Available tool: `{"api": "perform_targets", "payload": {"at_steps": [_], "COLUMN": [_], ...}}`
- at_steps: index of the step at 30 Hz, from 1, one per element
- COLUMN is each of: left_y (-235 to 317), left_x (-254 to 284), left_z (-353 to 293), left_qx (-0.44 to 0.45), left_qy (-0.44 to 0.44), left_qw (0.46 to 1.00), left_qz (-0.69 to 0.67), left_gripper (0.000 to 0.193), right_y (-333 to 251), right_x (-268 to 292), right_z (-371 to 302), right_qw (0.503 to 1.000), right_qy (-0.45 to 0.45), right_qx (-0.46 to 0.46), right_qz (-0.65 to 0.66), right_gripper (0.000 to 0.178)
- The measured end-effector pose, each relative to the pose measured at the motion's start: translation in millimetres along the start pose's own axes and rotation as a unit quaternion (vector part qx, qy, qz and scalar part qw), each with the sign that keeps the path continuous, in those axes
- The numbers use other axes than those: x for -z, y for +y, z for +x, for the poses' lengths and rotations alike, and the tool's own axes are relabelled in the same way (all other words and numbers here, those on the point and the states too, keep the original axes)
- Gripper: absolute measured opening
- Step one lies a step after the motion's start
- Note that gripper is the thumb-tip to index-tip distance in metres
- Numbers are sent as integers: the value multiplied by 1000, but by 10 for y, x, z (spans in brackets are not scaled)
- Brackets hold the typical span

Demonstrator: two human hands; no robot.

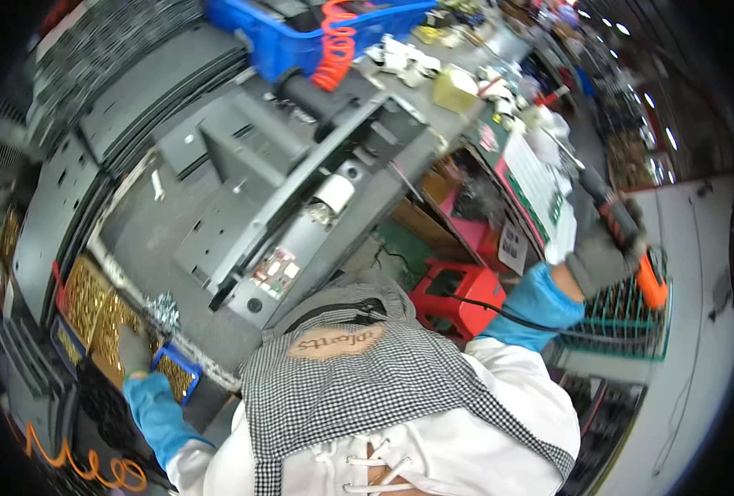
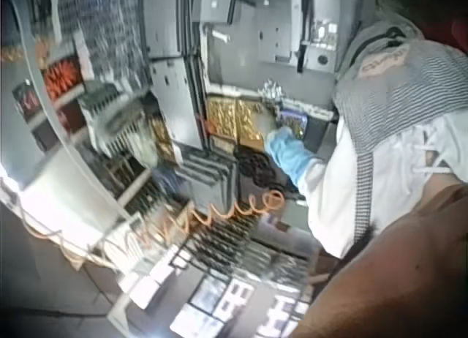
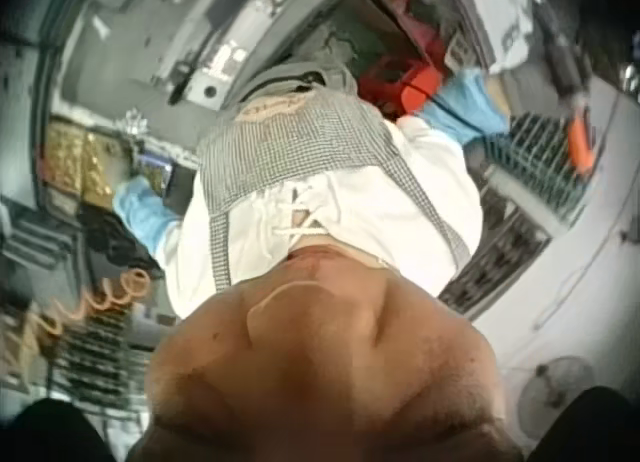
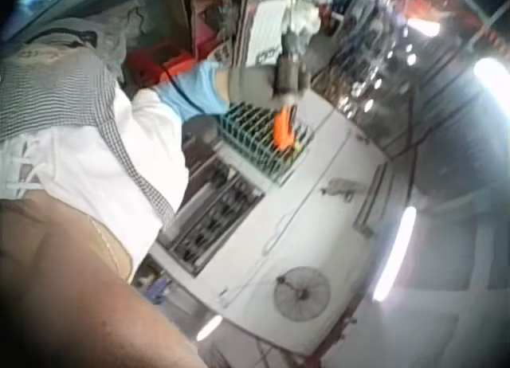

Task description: Assemble a metal housing using an electric screwdriver, then mark and label a metal plate.

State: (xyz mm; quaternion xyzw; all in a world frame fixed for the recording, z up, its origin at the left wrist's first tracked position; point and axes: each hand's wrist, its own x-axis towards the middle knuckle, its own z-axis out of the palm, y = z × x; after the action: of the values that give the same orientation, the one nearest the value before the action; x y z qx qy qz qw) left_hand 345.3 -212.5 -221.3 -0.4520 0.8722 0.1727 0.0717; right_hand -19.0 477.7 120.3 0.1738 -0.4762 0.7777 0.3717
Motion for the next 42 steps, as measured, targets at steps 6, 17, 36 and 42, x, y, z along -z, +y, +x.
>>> {"api": "perform_targets", "payload": {"at_steps": [6,17,36,42], "left_y": [-31,-969,236,648], "left_x": [-88,-181,49,130], "left_z": [65,89,-1091,-1568], "left_qx": [-53,113,236,29], "left_qy": [5,44,272,162], "left_qw": [989,564,886,241], "left_qz": [-135,-817,-291,-956], "left_gripper": [30,28,40,28], "right_y": [112,1734,4432,4452], "right_x": [-154,182,738,5], "right_z": [-140,174,826,661], "right_qw": [998,804,393,595], "right_qy": [-50,-519,-769,-708], "right_qx": [43,-86,124,-68], "right_qz": [-16,-279,-489,-373], "right_gripper": [48,42,45,42]}}
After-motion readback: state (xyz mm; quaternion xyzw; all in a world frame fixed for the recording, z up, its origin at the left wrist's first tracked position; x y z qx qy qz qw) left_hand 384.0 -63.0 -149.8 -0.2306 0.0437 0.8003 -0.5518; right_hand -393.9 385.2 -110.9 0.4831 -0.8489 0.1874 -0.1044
